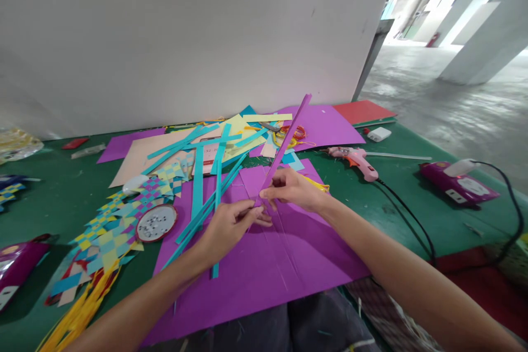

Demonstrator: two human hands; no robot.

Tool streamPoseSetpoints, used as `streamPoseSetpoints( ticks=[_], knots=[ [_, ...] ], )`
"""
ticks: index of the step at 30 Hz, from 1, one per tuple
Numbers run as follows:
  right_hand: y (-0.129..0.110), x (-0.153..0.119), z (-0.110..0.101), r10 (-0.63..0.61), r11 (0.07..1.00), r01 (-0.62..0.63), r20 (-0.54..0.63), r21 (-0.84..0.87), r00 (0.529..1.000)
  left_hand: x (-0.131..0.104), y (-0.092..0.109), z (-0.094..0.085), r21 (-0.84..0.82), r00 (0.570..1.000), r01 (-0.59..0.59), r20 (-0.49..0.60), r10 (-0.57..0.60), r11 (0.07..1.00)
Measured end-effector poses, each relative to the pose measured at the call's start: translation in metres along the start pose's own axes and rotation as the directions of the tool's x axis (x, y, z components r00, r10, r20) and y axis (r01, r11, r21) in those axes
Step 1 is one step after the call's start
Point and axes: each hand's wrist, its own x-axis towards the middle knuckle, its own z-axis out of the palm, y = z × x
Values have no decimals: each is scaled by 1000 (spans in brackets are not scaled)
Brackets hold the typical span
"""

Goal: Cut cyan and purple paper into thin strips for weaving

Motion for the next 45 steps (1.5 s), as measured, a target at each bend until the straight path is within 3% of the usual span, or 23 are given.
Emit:
streamPoseSetpoints(
  ticks=[5,19,22,28,37,45],
  knots=[
    [6,0,-7,-5,1000,5,-29,4,1000,0,0,2,-72,999,47,-13,-48,996],
    [0,0,-13,18,988,2,-127,154,992,-1,-4,1,-76,1000,7,-29,-10,997],
    [0,-1,-12,20,993,-8,-95,117,995,-2,-4,1,-84,1000,0,-25,-2,996],
    [-2,-3,-2,37,986,-27,60,-167,998,-2,-2,2,-85,1000,9,-7,-10,996],
    [7,-2,9,-6,1000,5,7,25,1000,-2,-3,-1,-61,1000,-5,-4,5,998],
    [3,-3,10,-46,999,46,9,-4,999,-2,1,-2,-96,1000,22,9,-22,995]
  ],
)
